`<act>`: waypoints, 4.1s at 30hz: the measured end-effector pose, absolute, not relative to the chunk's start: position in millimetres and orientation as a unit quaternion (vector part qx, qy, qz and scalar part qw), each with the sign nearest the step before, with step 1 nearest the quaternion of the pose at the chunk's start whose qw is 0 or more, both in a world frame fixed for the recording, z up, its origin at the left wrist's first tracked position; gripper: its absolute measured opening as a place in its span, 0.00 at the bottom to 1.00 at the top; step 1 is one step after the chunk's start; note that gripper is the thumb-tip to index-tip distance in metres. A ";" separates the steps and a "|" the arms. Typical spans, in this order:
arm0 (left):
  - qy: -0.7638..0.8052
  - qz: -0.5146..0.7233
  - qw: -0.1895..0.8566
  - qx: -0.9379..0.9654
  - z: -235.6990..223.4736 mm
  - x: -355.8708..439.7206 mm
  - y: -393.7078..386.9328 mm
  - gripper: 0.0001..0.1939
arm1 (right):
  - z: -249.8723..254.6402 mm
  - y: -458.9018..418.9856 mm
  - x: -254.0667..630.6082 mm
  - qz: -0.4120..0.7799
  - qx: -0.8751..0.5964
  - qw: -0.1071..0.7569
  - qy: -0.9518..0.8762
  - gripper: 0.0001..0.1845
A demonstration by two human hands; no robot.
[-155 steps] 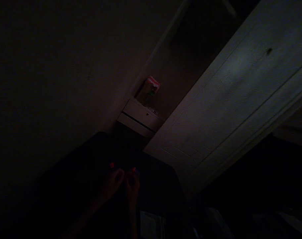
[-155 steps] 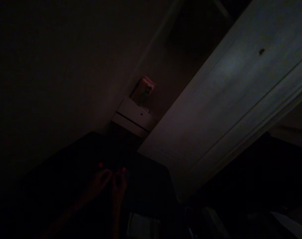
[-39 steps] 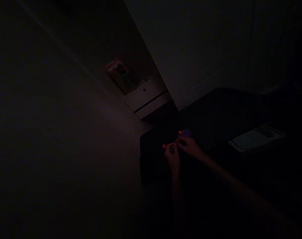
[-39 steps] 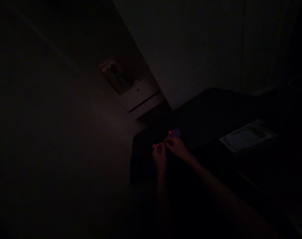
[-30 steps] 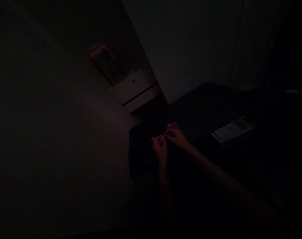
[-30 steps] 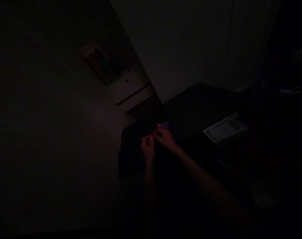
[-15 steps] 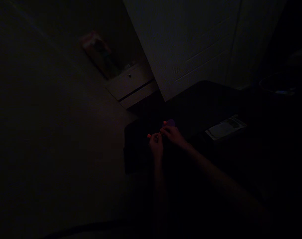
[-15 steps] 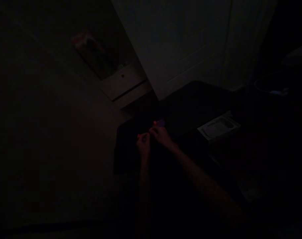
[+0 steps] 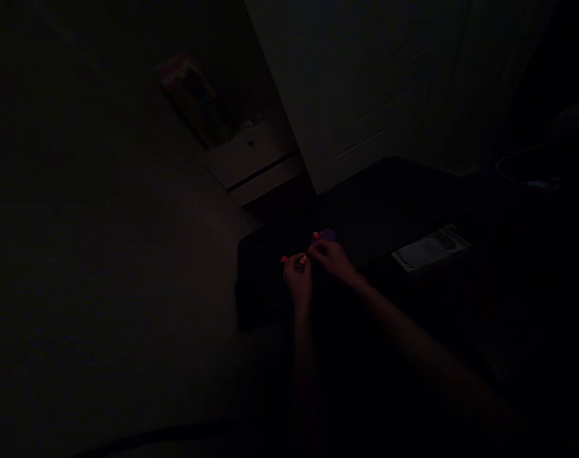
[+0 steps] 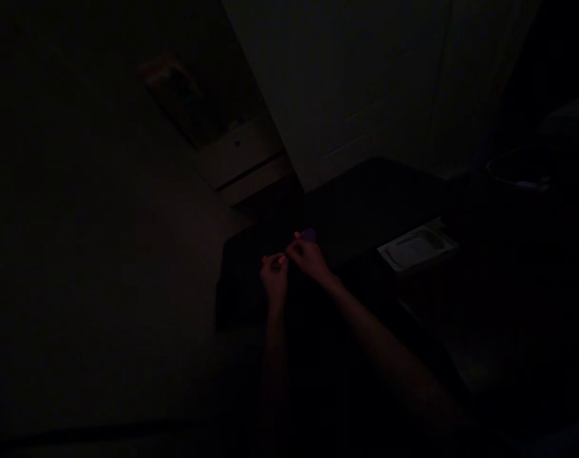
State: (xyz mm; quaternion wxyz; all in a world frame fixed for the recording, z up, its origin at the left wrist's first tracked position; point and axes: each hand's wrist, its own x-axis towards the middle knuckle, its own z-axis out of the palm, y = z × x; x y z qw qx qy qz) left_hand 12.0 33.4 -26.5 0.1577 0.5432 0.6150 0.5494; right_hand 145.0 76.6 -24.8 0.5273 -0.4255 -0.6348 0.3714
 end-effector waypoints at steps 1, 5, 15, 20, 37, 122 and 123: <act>0.615 0.548 0.144 0.549 -26.7 11.7 33.7 0.07 | -24.8 76.8 145.0 0.373 -0.423 0.527 -0.636 0.05; 0.627 0.525 0.089 0.569 -24.7 11.5 34.3 0.05 | -24.3 77.4 144.4 0.379 -0.413 0.527 -0.638 0.06; 0.698 0.430 -0.003 0.573 -21.9 13.5 31.1 0.08 | -19.2 74.9 141.0 0.357 -0.419 0.532 -0.643 0.13; 0.713 0.402 -0.006 0.574 -24.6 13.9 30.1 0.14 | -21.1 74.9 139.0 0.368 -0.416 0.529 -0.642 0.13; 0.687 0.422 0.015 0.591 -23.9 14.3 31.6 0.10 | -22.5 75.7 137.2 0.355 -0.425 0.557 -0.619 0.07; 0.655 0.514 0.061 0.551 -20.2 14.0 29.6 0.08 | -20.1 73.5 143.8 0.377 -0.441 0.600 -0.552 0.13; 0.654 0.514 0.061 0.553 -20.3 13.9 29.6 0.08 | -21.0 74.1 143.5 0.377 -0.439 0.598 -0.554 0.11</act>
